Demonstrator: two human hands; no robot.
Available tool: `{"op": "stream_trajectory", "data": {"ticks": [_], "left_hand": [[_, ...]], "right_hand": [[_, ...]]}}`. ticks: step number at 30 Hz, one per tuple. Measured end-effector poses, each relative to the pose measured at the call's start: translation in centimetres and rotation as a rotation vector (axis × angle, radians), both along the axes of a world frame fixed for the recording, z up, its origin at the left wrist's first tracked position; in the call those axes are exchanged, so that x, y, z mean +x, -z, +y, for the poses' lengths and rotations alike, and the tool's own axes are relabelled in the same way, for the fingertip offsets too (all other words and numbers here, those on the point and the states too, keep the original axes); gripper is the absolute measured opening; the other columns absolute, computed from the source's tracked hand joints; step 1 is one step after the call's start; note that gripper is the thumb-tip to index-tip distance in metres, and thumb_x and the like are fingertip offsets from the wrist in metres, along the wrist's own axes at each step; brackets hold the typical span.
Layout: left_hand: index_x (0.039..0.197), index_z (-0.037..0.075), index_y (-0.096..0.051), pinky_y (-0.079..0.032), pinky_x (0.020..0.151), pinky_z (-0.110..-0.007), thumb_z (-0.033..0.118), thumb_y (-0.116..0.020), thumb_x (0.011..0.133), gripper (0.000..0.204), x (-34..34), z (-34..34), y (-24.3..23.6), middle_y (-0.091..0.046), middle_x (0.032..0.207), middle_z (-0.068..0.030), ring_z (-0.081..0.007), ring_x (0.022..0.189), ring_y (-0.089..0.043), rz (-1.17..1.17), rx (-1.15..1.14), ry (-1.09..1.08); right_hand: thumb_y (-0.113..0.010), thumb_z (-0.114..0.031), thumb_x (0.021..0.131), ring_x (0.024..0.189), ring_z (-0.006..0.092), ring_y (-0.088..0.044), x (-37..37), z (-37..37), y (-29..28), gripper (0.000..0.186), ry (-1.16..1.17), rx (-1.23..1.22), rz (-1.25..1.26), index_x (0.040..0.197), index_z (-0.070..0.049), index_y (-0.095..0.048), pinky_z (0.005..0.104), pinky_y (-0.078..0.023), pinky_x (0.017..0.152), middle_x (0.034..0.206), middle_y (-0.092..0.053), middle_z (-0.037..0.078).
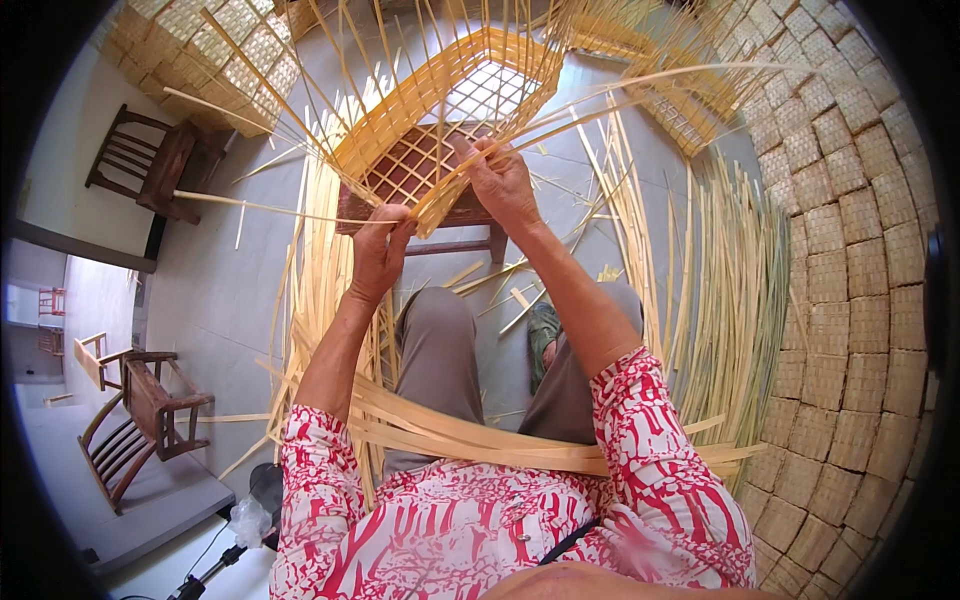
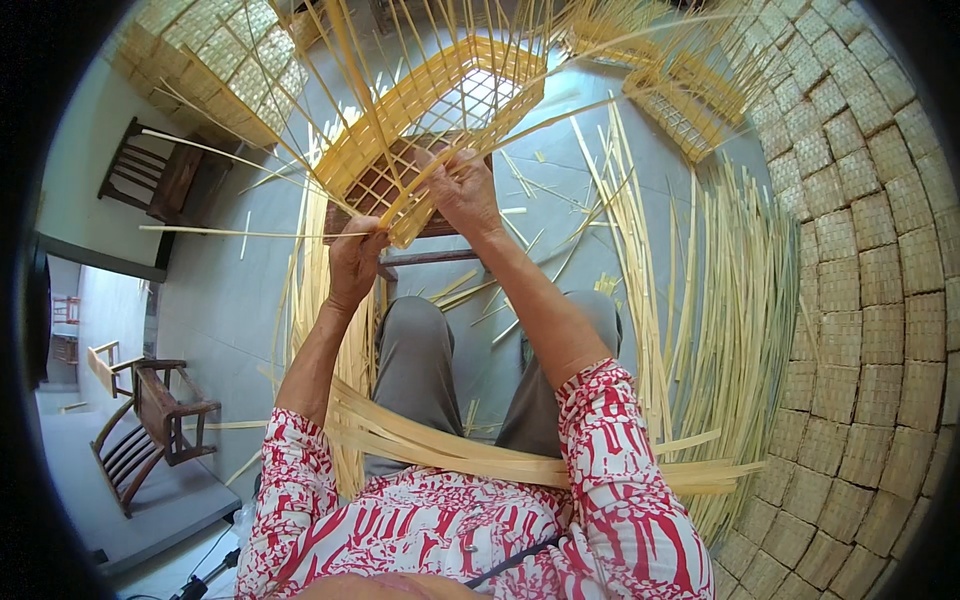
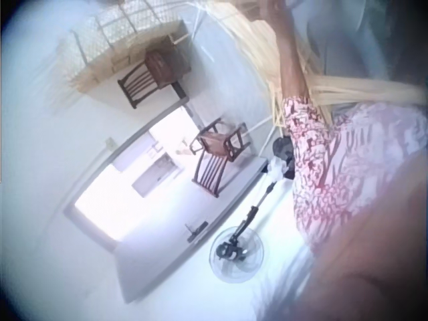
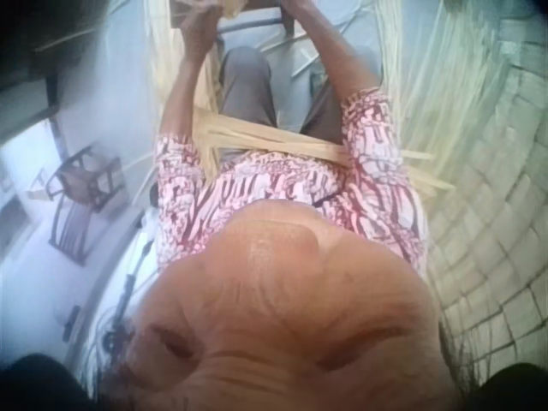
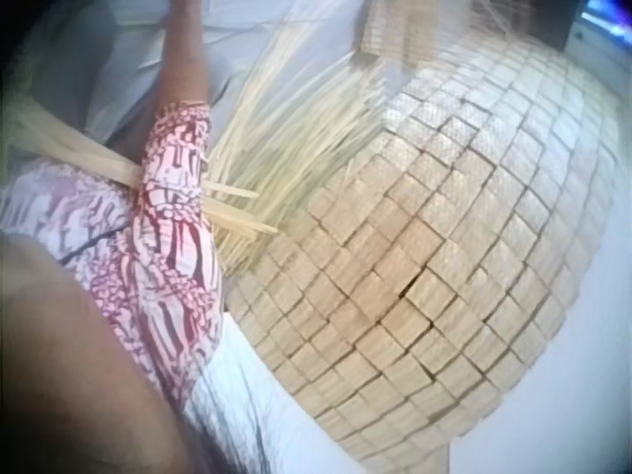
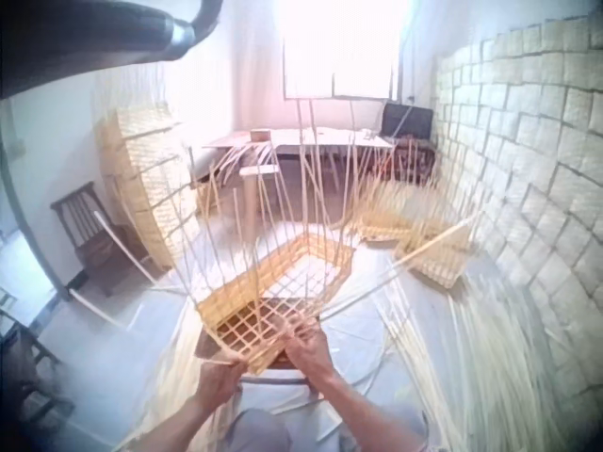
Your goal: The person weaves a basket by hand, interlacing thin bamboo strips through a pre-formed frame. They repeatedly pull, bend, and tuck the strips to form a tight grid pattern on the basket's side.
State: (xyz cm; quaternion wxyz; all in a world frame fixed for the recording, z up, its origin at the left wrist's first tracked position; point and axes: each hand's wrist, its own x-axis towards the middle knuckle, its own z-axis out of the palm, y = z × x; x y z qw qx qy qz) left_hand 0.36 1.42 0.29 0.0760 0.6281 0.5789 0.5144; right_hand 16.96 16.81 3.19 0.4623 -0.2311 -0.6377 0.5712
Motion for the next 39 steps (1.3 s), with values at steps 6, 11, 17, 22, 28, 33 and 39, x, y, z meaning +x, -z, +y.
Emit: {"op": "stream_trajectory", "data": {"ticks": [6,11,17,22,28,33,39], "left_hand": [[0.108,0.001,-0.062,-0.052,0.068,-0.028,0.0,-0.061,0.098,0.01,-0.3,0.0,0.8,-0.063,0.09,-0.01,-0.018,0.075,-0.065,0.047,0.021,-0.039],[0.105,0.003,-0.063,-0.052,0.068,-0.032,0.007,-0.067,0.097,0.01,0.0,0.1,-0.3,-0.065,0.087,-0.0114,-0.0219,0.074,-0.066,-0.016,-0.094,-0.061],[0.107,0.002,-0.064,-0.052,0.067,-0.027,0.008,-0.063,0.101,0.008,0.3,-0.5,0.2,-0.064,0.086,-0.0065,-0.0129,0.074,-0.064,-0.184,-0.008,-0.087],[0.11,0.002,-0.064,-0.052,0.071,-0.025,0.007,-0.059,0.103,0.01,0.6,-0.2,0.8,-0.064,0.089,-0.0038,-0.0106,0.079,-0.064,-0.239,-0.003,-0.086],[0.113,0.003,-0.062,-0.051,0.075,-0.026,0.007,-0.056,0.105,0.011,0.7,-0.4,0.9,-0.062,0.096,-0.0037,-0.0111,0.084,-0.062,-0.231,0.015,-0.003],[0.114,0.003,-0.061,-0.052,0.077,-0.028,0.004,-0.055,0.105,0.012,0.3,-0.7,1.3,-0.064,0.102,-0.0069,-0.0128,0.087,-0.062,-0.178,0.056,0.045],[0.108,0.002,-0.062,-0.054,0.071,-0.03,0.003,-0.059,0.101,0.008,0.5,0.0,0.0,-0.068,0.095,-0.0117,-0.0175,0.081,-0.067,-0.064,0.059,0.013]], "right_hand": [[-0.054,-0.016,0.104,0.08,0.0138,-0.058,0.4,1.0,-0.6,0.027,0.175,-0.084,0.261,0.083,-0.001,-0.064,0.0292,-0.046,0.071,0.085,-0.062,0.006],[-0.035,-0.019,0.107,0.114,0.0258,-0.063,2.0,1.9,-2.0,0.037,-0.09,-0.692,0.572,0.123,0.004,-0.058,0.0424,-0.054,0.102,0.117,-0.065,0.017],[-0.043,-0.012,0.099,0.111,0.0215,-0.063,1.0,0.7,-1.5,0.036,-0.074,-0.546,0.534,0.126,0.003,-0.061,0.0384,-0.053,0.1,0.119,-0.066,0.016],[-0.041,-0.009,0.092,0.112,0.0226,-0.062,1.8,1.4,-1.7,0.044,-0.162,-0.385,0.246,0.126,0.006,-0.063,0.0388,-0.049,0.105,0.128,-0.063,0.018],[-0.042,-0.014,0.091,0.118,0.0211,-0.058,2.6,1.7,-4.5,0.055,-0.19,-0.15,0.07,0.141,0.001,-0.057,0.0342,-0.043,0.107,0.134,-0.062,0.016],[-0.043,-0.013,0.095,0.118,0.0203,-0.059,2.4,2.4,-4.9,0.055,-0.259,-0.137,0.04,0.15,-0.004,-0.047,0.035,-0.046,0.106,0.139,-0.058,0.016],[-0.045,-0.003,0.094,0.119,0.0306,-0.064,2.7,2.5,-4.0,0.04,-0.185,-0.295,0.226,0.134,0.0,-0.044,0.042,-0.053,0.105,0.137,-0.056,0.021]]}}
